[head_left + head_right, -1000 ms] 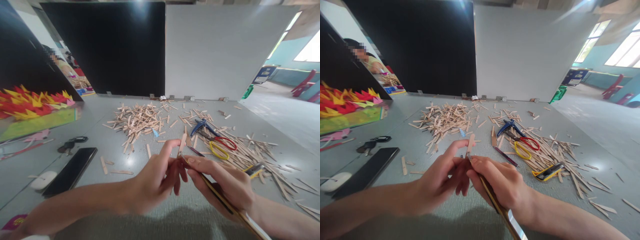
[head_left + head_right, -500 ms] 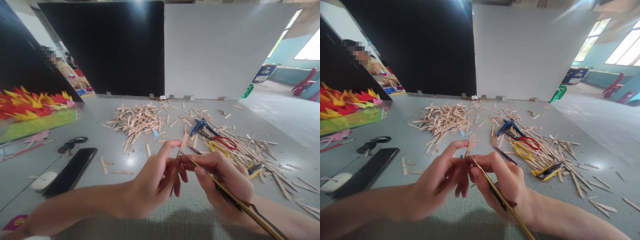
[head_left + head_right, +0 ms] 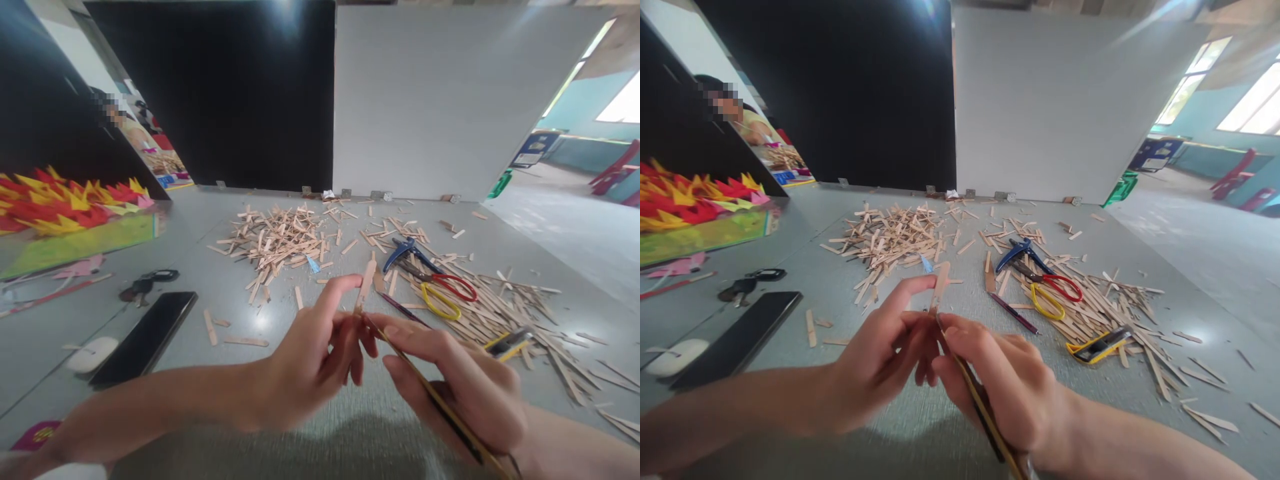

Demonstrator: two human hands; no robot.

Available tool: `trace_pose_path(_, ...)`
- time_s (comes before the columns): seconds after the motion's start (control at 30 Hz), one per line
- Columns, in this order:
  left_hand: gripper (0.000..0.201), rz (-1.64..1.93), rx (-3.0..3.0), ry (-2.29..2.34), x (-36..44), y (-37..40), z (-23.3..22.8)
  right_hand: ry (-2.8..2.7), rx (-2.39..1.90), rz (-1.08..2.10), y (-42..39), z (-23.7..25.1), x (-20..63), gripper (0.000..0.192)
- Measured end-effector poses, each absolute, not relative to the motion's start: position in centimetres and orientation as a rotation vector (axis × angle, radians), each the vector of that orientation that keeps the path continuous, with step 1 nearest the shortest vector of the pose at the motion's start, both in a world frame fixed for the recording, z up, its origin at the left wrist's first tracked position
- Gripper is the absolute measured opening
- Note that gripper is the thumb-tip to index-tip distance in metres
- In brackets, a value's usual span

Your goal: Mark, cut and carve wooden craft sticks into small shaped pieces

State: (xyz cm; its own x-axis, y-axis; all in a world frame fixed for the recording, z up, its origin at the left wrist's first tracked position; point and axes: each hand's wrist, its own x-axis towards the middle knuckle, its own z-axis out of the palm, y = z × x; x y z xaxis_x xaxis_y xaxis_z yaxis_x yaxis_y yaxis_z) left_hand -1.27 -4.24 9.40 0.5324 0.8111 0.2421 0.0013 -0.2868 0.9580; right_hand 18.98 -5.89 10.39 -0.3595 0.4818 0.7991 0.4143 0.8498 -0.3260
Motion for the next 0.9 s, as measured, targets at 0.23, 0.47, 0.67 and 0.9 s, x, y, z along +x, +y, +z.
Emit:
trace_pose_path(0.23,0.038,0.909,1.760,0.669,-1.6,-4.3,9.9,-2.175,-0.592,-0.104,-6.4,10.6,20.0,0.021)
trace_pose_path(0.47,0.041,0.898,1.757,0.668,-1.5,-4.3,10.0,-2.187,-0.589,-0.201,-6.3,10.4,20.2,0.024)
trace_pose_path(0.67,0.038,0.911,1.776,0.671,-1.4,-4.4,9.9,-2.189,-0.660,-0.206,-6.7,10.2,20.2,0.021)
trace_pose_path(0.9,0.035,0.930,1.824,0.698,-1.6,-4.2,8.9,-2.183,-0.634,-0.135,-7.0,10.8,20.0,0.018)
